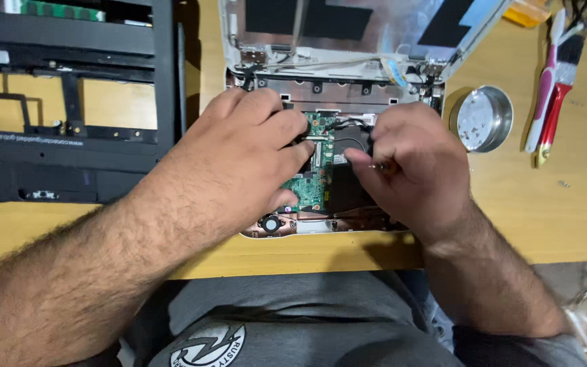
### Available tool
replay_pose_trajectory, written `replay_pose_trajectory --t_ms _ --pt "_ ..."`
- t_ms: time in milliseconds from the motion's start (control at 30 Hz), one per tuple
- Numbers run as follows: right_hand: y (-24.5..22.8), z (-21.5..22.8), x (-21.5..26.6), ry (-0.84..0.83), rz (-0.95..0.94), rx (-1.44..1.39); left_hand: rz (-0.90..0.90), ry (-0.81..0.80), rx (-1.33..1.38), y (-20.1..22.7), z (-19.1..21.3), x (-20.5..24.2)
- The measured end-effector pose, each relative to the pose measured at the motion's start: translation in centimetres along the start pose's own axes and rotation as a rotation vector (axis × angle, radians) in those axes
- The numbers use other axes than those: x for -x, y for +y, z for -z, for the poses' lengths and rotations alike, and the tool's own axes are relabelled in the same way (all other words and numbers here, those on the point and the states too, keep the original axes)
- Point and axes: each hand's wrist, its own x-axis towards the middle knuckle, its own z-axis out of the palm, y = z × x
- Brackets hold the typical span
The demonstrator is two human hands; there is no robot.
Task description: The person disassembles a white laptop by removing screws from the screen bezel and the main body using a screwdriver. They lift the screen panel to disconnect cables and set it aside, then proceed to unscrew components on the motherboard.
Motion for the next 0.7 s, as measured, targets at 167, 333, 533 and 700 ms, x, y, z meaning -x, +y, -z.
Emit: replay_pose_trajectory --t_ms 167,333,533,700 --pt "-1.5 0.5 -2.0 -0.033 0.112 0.027 0.011 -0.050 0.007 -0.3 0.0 -0.1" --pt "-2.2 0.1 -4.5 -0.379 -0.082 0.224 0.040 -0.035 0.133 -0.4 -0.4 -0.4" --pt "-0.2 -0.7 -3.8 -0.313 0.017 0.217 0.062 -0.182 0.220 -0.7 0.1 -1.0" --pt "0.5 -1.3 -3.8 -0.318 -0.039 0.123 0.051 -0.051 0.200 -0.5 -1.1 -0.7"
